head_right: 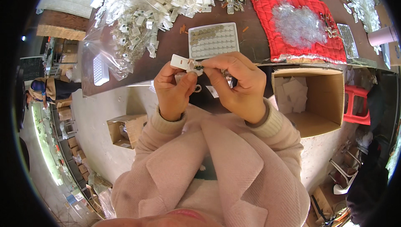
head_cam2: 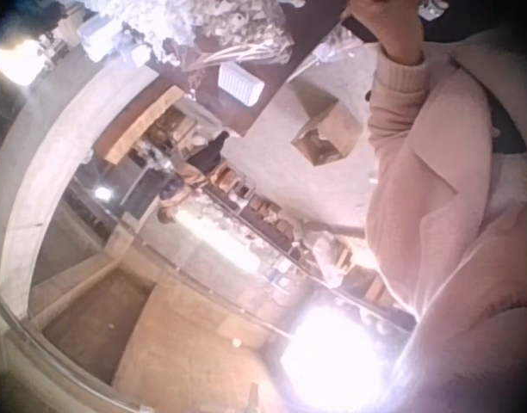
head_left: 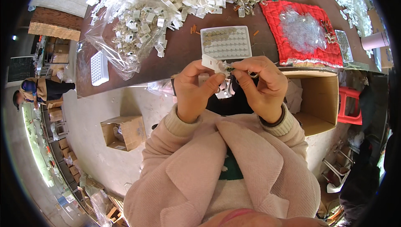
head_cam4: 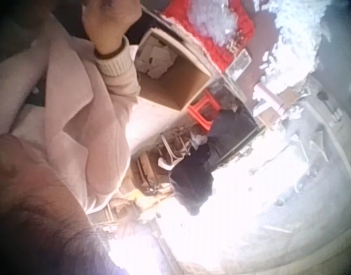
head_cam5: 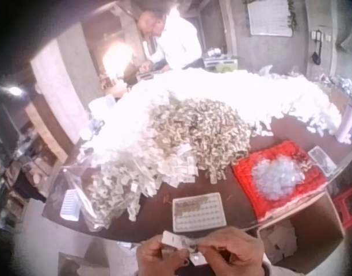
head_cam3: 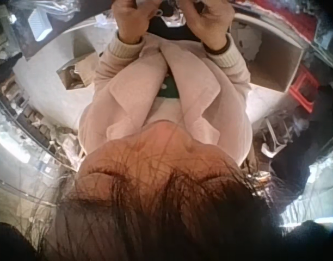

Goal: The person assembles small white plastic housings with internal metallic components. They pick up each housing, insert a metallic piece, and test the assembly by activating a small light. The person repeats this process for multiple units, placing completed assemblies on the table.

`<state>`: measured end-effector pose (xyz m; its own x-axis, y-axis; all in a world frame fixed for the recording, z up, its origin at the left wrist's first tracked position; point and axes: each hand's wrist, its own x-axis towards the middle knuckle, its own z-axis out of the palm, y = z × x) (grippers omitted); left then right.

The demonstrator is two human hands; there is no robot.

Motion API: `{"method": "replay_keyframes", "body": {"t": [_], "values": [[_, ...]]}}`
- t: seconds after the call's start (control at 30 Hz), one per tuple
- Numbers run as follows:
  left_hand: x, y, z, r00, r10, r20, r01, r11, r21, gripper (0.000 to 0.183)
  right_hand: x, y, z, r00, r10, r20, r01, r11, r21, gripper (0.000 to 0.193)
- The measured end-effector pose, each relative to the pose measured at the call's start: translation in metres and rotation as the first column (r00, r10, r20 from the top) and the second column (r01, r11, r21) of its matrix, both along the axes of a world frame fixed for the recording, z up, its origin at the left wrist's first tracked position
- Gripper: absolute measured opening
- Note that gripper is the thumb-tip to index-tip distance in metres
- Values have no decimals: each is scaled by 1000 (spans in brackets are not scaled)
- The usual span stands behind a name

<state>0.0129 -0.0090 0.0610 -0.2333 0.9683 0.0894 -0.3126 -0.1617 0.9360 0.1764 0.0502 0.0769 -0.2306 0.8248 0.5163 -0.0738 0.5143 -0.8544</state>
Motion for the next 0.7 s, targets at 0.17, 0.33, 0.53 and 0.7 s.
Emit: {"method": "replay_keyframes", "body": {"t": [0.17, 0.33, 0.53, 0.7], "values": [[0, -1, 2, 993, 15, -117, -3, 995, 98, 25, 0, -1, 1, 1000, 15, 26, -16, 999, 30, 22], [-1, 1, 1, 988, 13, -155, 11, 988, 157, 25, 3, -1, -1, 996, 94, -10, -94, 995, -43, 21], [-1, 2, -9, 1000, 21, 0, -21, 985, 171, 22, 3, -4, -8, 952, 256, -168, -288, 933, -215, 25], [10, -1, -17, 988, 147, -39, -136, 970, 202, 27, -3, -9, -12, 980, 158, -120, -179, 965, -190, 27]]}}
